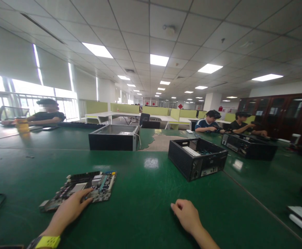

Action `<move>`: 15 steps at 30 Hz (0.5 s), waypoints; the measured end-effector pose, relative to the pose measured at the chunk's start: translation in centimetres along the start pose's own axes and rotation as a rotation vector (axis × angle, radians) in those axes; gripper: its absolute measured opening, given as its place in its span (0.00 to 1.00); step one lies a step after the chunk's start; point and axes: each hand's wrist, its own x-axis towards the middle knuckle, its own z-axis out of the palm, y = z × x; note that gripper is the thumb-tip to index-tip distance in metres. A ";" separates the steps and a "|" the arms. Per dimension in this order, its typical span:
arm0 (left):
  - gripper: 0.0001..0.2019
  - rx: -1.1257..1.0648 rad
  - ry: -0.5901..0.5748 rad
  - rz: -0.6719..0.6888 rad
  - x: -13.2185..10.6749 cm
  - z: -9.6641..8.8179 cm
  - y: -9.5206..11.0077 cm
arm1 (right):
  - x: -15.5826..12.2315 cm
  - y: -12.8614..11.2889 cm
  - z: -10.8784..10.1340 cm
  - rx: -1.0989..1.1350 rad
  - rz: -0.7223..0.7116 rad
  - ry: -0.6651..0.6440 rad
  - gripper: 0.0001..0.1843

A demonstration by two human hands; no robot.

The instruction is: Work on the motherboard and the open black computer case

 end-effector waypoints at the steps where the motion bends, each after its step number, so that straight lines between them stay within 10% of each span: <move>1: 0.32 0.003 -0.008 -0.001 0.0 0.0 0.0 | 0.0 -0.1 0.0 -0.003 0.001 0.000 0.19; 15: 0.29 0.097 0.044 -0.095 -0.1 0.1 1.1 | 0.0 0.2 0.5 -0.053 -0.007 0.015 0.19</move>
